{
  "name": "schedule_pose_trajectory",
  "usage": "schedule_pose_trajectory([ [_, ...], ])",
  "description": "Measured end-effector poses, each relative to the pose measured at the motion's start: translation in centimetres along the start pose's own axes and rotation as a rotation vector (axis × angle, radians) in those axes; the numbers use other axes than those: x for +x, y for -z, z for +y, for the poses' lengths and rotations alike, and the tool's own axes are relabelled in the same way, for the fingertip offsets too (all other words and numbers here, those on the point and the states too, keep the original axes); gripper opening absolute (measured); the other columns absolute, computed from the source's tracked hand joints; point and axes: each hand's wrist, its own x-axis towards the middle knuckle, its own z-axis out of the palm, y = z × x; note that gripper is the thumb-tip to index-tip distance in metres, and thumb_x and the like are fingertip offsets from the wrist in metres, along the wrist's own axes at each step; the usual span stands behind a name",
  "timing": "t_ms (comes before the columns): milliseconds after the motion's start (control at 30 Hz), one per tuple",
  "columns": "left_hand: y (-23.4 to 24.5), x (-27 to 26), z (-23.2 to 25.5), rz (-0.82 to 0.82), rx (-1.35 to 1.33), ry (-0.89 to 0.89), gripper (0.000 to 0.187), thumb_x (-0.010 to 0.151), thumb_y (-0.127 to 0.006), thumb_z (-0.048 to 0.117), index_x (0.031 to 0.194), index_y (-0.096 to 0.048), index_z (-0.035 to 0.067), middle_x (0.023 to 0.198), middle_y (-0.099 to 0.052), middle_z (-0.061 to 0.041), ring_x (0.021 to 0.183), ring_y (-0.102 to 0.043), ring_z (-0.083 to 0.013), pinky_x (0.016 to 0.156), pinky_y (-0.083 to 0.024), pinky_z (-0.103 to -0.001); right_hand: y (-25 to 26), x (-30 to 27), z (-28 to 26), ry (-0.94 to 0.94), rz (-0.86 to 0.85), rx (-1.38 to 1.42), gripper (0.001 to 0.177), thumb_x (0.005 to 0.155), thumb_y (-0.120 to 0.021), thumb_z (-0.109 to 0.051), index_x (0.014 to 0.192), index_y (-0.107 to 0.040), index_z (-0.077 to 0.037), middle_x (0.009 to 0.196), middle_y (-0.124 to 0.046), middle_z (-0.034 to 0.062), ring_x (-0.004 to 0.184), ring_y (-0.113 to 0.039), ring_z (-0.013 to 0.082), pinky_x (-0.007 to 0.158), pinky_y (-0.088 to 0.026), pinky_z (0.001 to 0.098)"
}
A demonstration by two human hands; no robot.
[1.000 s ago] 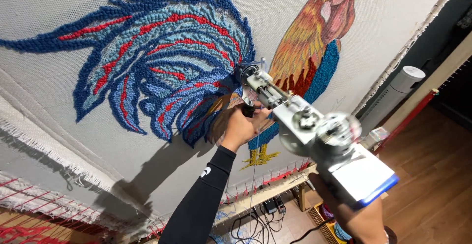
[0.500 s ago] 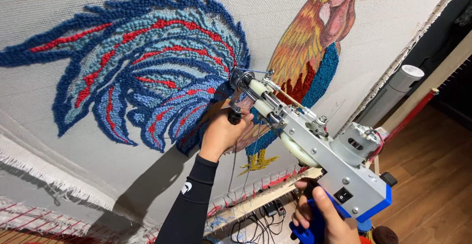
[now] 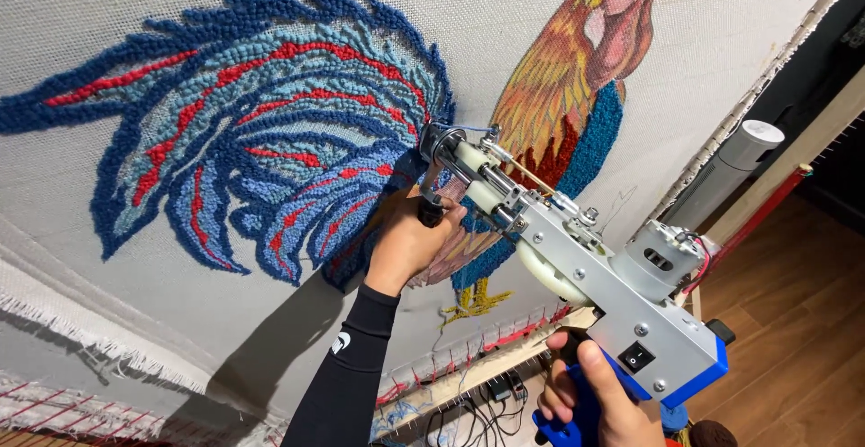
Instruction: Use a tufting gun to apply yarn to a canvas frame to create a rug with a rooster design.
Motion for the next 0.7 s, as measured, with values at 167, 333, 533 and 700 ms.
schedule_pose_trajectory([
  [167,0.6,-0.2,0.2,0.020,0.022,-0.086,0.026,0.085,-0.077,0.035,0.093,-0.080,0.010,0.085,-0.078,-0.010,0.075,-0.075,-0.0253,0.070,-0.058,-0.036,0.5,0.1,0.8,0.002,-0.032,0.041,0.045,0.090,-0.062,-0.036,0.110,-0.060,0.004,0.057,-0.045,0.0103,0.047,-0.045,0.0221,0.050,-0.043,0.0423],
  [333,0.9,-0.1,0.0,0.016,0.044,-0.102,0.024,0.083,-0.076,0.032,0.092,-0.080,0.011,0.087,-0.079,-0.009,0.078,-0.075,-0.0270,0.073,-0.057,-0.037,1.4,0.6,2.0,-0.010,-0.121,0.143,0.044,0.095,-0.062,-0.038,0.111,-0.057,0.003,0.059,-0.045,0.0095,0.047,-0.045,0.0208,0.051,-0.044,0.0416],
  [533,1.0,0.1,1.2,0.027,0.042,-0.135,0.026,0.084,-0.079,0.035,0.090,-0.079,0.010,0.087,-0.077,-0.010,0.078,-0.074,-0.0280,0.072,-0.057,-0.037,1.0,0.5,1.1,-0.016,-0.135,0.131,0.045,0.093,-0.059,-0.038,0.112,-0.058,0.002,0.057,-0.045,0.0099,0.046,-0.046,0.0216,0.050,-0.045,0.0423],
  [700,0.7,0.2,0.8,0.058,0.026,-0.179,0.024,0.083,-0.079,0.034,0.088,-0.082,0.010,0.079,-0.077,-0.009,0.070,-0.074,-0.0255,0.064,-0.057,-0.036,0.9,0.5,1.1,0.034,-0.101,0.078,0.045,0.093,-0.061,-0.036,0.112,-0.058,0.005,0.057,-0.045,0.0106,0.045,-0.045,0.0224,0.048,-0.044,0.0433],
])
